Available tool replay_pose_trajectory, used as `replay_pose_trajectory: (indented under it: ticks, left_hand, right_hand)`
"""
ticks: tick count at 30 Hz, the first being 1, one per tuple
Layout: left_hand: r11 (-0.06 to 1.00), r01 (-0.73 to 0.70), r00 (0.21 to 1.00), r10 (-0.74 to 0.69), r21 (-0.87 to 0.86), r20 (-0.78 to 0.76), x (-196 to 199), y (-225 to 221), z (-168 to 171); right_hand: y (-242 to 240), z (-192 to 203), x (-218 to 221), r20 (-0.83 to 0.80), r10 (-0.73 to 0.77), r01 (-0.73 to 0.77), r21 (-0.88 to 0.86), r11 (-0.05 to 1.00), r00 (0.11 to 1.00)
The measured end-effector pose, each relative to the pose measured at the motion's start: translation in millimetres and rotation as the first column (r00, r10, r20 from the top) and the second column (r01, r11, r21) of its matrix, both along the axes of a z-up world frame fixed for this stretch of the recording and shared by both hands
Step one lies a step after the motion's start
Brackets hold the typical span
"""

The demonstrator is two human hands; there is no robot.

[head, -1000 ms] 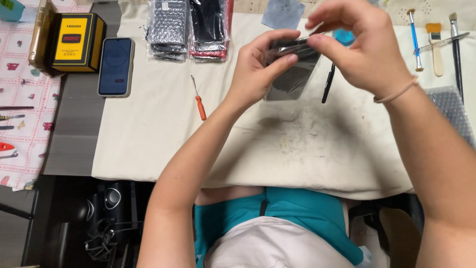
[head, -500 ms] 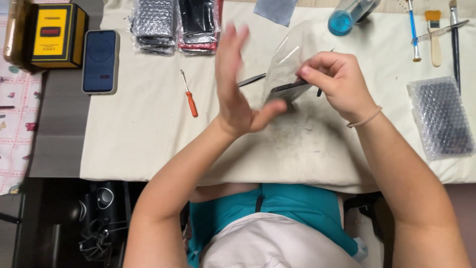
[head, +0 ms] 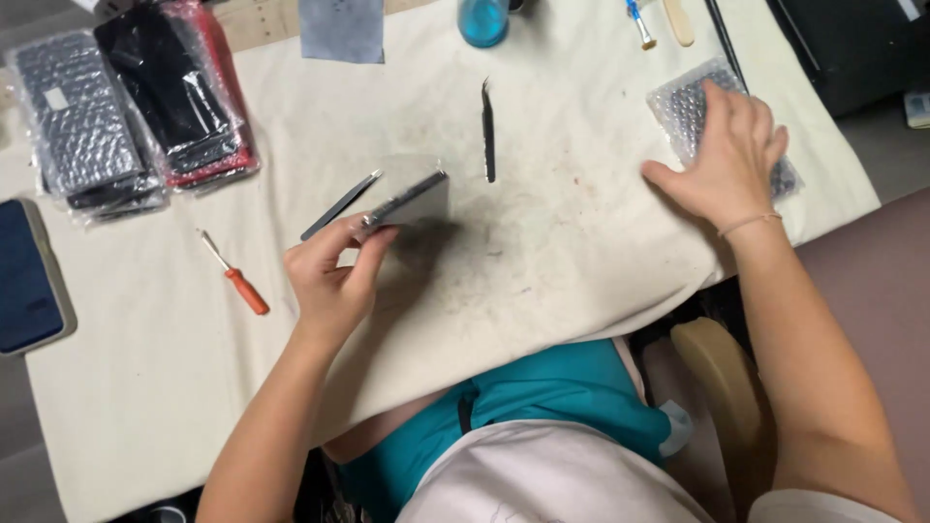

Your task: Unboxing a new mobile screen and installing it onto a phone chassis using tweezers and precision tools.

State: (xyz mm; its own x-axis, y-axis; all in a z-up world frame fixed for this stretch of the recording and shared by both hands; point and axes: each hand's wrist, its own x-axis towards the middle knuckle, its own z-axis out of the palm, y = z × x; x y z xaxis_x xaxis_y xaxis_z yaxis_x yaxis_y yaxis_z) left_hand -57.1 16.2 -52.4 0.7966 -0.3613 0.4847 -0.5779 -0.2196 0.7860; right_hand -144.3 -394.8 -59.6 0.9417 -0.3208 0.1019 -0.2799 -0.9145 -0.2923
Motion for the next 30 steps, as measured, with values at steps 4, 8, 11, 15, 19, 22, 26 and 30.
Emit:
replay_pose_trajectory:
  ticks: [4, 8, 11, 15, 19, 22, 26, 30]
  left_hand:
    - [0.966, -0.097, 0.824, -0.056, -0.239, -0.563, 8, -56, 10]
    - [0.922, -0.023, 0.558, -0.309, -0.386, -0.770, 6, -137, -19]
    - [0.949, 0.034, 0.428, -0.297, -0.313, -0.853, 1, -184, -24]
    - [0.981, 0.019, 0.328, -0.190, -0.195, -0.925, 1, -249, -36]
    - [0.985, -0.020, 0.280, -0.160, -0.172, -0.947, 0, -318, -40]
    - [0.987, -0.037, 0.291, -0.136, -0.153, -0.947, -4, -359, -44]
    - [0.984, -0.065, 0.266, -0.142, -0.165, -0.953, -8, -406, -82]
    - [0.913, -0.102, 0.128, -0.381, -0.394, -0.916, -10, -377, -50]
  right_hand:
    - [-42, -2, -32, -0.149, -0.130, 0.130, -0.008, 0.991, 0.980]
    - [-57, 8, -31, -0.147, -0.141, 0.120, -0.142, 0.983, 0.979]
    - [-78, 27, -33, -0.154, -0.181, 0.209, 0.192, 0.959, 0.971]
    - [-131, 17, -45, -0.067, -0.163, 0.174, 0.245, 0.954, 0.984]
    - [-134, 22, -47, -0.013, -0.166, 0.163, 0.267, 0.950, 0.986]
    - [-105, 36, -41, -0.016, -0.136, 0.137, 0.174, 0.975, 0.991]
    - [-73, 27, -32, -0.062, -0.079, 0.069, -0.146, 0.987, 0.995]
    - [-42, 3, -38, -0.104, -0.122, 0.103, -0.172, 0.980, 0.987]
